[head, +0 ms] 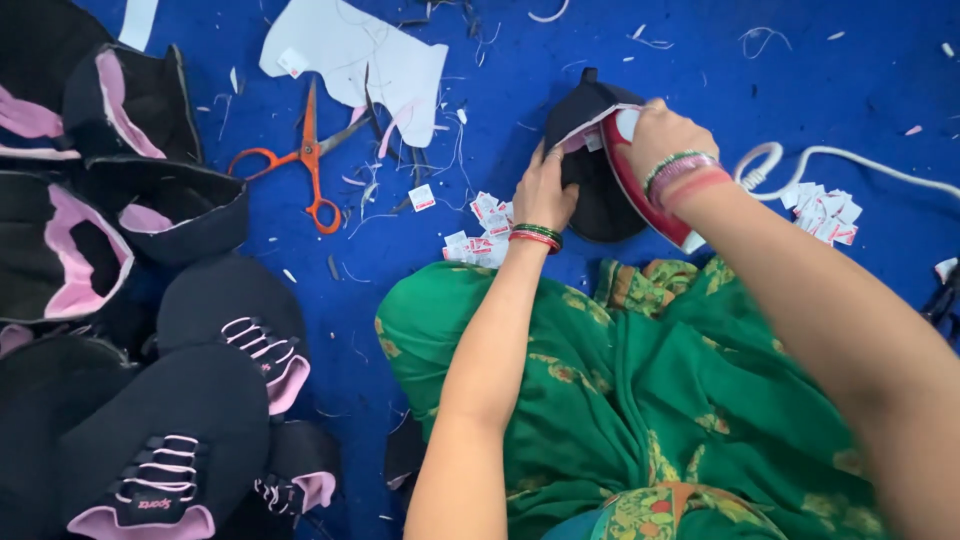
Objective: The person sits on the floor of a workshop and irons black fabric shoe uppers with a small red electric iron, pressing the edges and pink lining of each upper. They place a small white label inside an upper, iron it, then set the finished upper onto a large pile of completed uppers beside them.
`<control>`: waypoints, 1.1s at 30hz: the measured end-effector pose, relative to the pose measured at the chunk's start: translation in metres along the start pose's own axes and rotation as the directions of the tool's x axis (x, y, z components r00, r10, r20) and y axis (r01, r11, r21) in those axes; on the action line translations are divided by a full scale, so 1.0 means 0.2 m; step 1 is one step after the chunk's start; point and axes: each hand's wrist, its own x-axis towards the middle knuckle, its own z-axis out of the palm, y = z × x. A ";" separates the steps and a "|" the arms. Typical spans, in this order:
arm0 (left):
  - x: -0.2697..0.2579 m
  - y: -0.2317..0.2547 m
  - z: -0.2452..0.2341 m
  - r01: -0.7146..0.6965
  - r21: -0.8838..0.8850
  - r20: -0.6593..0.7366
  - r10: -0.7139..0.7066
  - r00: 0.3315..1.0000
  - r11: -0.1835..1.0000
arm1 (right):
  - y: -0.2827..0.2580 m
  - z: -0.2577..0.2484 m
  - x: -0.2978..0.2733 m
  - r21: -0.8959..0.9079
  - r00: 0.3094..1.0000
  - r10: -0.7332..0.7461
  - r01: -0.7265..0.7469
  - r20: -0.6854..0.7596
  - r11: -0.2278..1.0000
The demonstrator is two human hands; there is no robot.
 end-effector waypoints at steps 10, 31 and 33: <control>-0.05 -0.02 -0.01 -0.065 -0.059 -0.088 0.060 0.994 0.996 | 0.05 -0.01 -0.22 -0.020 0.999 -0.035 0.036 0.010 0.999; 0.03 -0.05 0.05 -0.040 -0.036 -0.093 0.037 0.995 0.999 | 0.01 0.00 0.01 0.129 0.997 -0.070 0.074 -0.029 0.989; 0.01 -0.11 0.10 -0.099 0.016 -0.186 0.100 0.977 0.995 | 0.07 -0.01 -0.05 0.042 0.998 -0.051 0.050 0.041 0.998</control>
